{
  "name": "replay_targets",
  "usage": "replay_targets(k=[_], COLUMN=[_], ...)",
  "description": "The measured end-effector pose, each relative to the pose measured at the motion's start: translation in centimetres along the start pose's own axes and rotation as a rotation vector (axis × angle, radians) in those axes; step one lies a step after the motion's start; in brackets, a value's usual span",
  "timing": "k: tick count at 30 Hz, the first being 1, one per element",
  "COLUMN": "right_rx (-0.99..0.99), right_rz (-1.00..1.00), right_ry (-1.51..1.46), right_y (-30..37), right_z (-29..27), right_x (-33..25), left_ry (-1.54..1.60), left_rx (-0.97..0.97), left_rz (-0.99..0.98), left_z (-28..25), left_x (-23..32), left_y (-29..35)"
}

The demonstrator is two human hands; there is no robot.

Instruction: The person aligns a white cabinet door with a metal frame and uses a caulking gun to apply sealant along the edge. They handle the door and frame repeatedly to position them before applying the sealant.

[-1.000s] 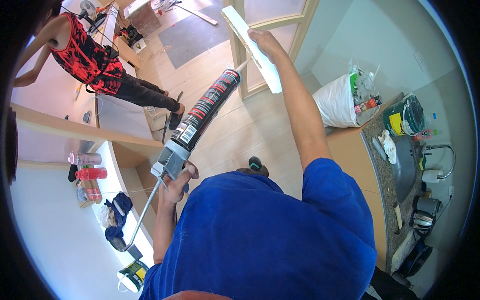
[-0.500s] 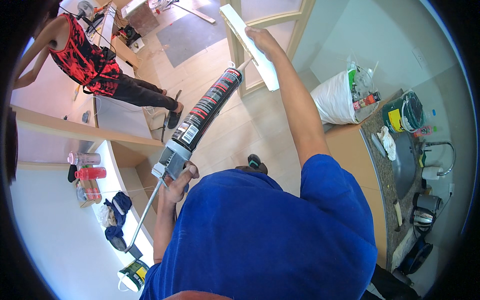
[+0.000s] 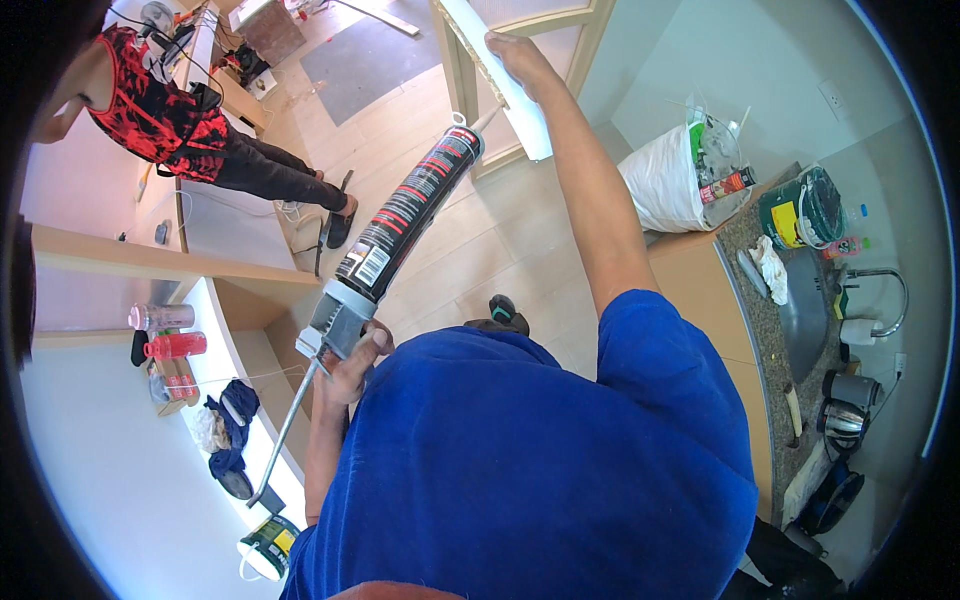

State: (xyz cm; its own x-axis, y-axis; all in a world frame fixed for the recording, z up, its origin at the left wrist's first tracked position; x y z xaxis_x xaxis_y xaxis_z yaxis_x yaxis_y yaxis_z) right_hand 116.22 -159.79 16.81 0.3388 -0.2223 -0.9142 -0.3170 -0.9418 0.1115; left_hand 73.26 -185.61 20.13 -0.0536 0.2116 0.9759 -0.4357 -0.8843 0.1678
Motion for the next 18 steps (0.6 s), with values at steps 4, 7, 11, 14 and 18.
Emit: replay_targets(k=[4, 7, 11, 14, 18], right_rx=[0.018, 0.018, 0.038, 0.041, 0.04], right_rz=[-0.035, -0.024, -0.052, -0.058, -0.036], right_ry=[-0.065, -0.029, -0.024, -0.007, -0.023], right_y=[-0.3, -0.4, -0.1, 0.1, -0.1], right_z=[0.4, 0.3, 0.1, 0.0, -0.3], right_x=[0.3, 0.2, 0.5, 0.4, 1.0], left_ry=[-0.032, -0.048, -0.126, -0.127, -0.109], left_rx=[0.042, 0.058, 0.061, 0.047, 0.024], left_rz=[-0.025, -0.039, -0.026, -0.039, -0.029], left_z=[0.7, 0.9, 0.8, 0.8, 0.7], left_x=[0.7, 0.7, -0.2, -0.5, -0.9], left_y=[-0.3, 0.4, 0.8, 1.3, 1.4])
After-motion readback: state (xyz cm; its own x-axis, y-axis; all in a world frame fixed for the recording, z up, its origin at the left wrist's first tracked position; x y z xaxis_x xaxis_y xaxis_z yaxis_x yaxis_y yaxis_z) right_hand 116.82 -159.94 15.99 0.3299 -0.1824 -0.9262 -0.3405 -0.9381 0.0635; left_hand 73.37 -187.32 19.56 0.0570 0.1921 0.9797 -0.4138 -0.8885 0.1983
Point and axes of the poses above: each hand's wrist, its own y-axis away from the middle knuckle, its own z-axis out of the palm, x = y × z, the point moved 2 cm from there along -y, towards the middle knuckle, and after that the axes turned 15 degrees about y, right-handed, at the moved point
